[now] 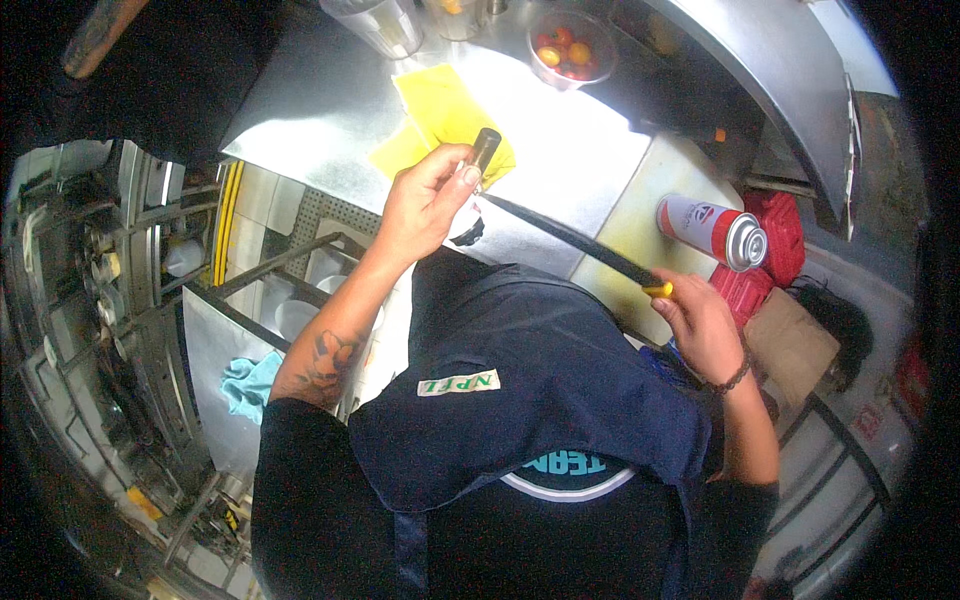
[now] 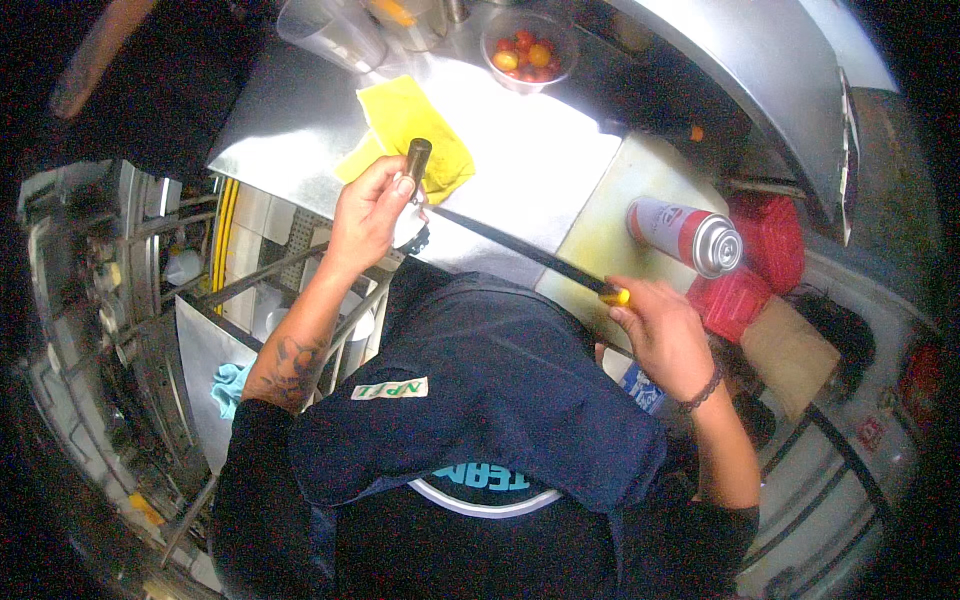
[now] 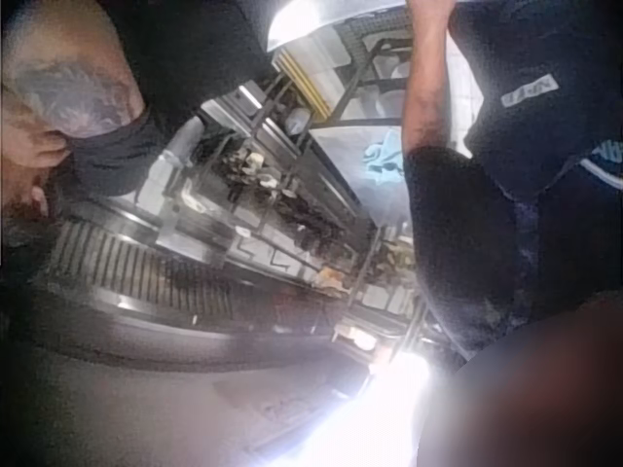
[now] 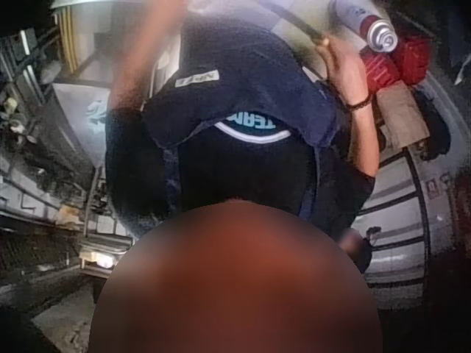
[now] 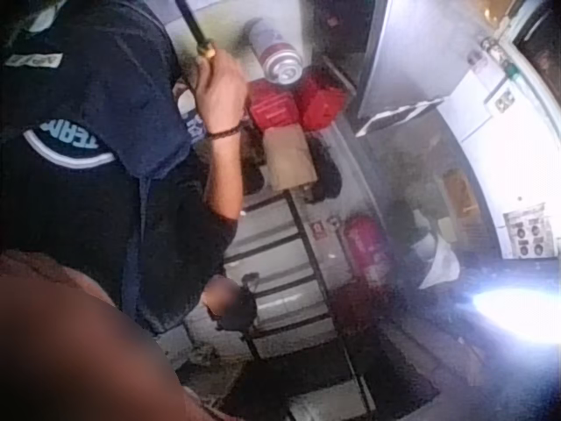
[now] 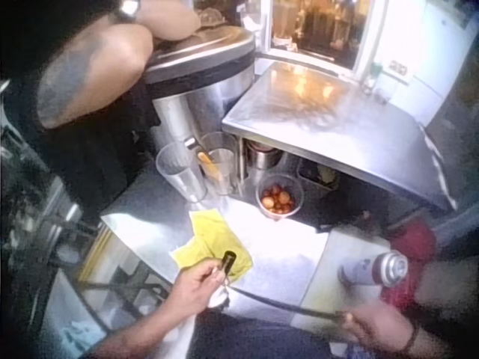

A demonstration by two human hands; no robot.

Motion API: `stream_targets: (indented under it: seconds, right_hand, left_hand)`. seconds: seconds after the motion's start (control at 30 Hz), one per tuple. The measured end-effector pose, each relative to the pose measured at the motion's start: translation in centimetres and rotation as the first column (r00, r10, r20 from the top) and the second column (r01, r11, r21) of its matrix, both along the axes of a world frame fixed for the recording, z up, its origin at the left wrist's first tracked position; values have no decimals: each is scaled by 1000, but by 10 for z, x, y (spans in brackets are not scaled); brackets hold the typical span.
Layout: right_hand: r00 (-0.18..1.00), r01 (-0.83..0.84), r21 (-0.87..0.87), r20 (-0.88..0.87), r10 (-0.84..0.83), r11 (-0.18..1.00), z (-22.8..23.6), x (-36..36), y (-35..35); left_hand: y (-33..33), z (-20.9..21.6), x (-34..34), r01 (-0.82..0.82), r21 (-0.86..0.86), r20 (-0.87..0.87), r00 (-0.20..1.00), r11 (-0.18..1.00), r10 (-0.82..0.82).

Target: The person assembles a handheld blowtorch by attaching a nozzle to a gas canister, then uses a lighter to ignite the torch. They adjust the flame and direct it toward a metal surface, then extinguish it.

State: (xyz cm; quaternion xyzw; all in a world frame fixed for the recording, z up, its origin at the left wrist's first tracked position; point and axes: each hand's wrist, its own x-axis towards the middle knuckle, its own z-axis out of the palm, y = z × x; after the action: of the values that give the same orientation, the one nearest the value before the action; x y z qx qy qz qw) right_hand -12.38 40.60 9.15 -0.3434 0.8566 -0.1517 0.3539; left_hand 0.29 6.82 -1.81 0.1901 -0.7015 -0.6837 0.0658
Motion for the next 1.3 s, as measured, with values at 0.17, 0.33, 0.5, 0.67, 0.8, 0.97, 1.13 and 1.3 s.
stream_targets:
  seconds: [0.17, 0.33, 0.5, 0.67, 0.8, 0.97, 1.13, 1.3]
  right_hand:
    - [852, 414, 53, 329, -407, 909, 15, 10, -15]
    - [976, 39, -148, -207, -70, 988, 11, 17, -1]
    - [987, 19, 23, -158, -15, 1000, 10, 9, -6]
    - [994, -31, -125, -105, 18, 992, 16, 12, -17]
    - [962, -180, -9, -209, 175, 984, 7, 5, -8]
    - [982, -8, -106, 186, 28, 994, -15, 9, 5]
    - [627, 276, 241, 689, -364, 931, 5, -5, -7]
    - [957, 130, 130, 244, -159, 983, 6, 3, -13]
  left_hand:
    - [5, 5, -1, -7, -133, -12, 1000, 991, 6]
    - [0, 9, -2, 4, -151, 78, 997, 989, 8]
    - [4, 4, -3, 13, -41, 21, 1000, 999, -12]
    - [5, 9, -5, 13, -94, 14, 1000, 995, -12]
    - [1, 1, -3, 0, -47, -4, 1000, 999, -1]
    - [-1, 0, -4, 15, -13, -28, 999, 1000, -15]
    - [0, 8, -3, 32, -90, -1, 999, 995, -32]
    - [4, -2, -2, 8, -20, -14, 1000, 1000, -8]
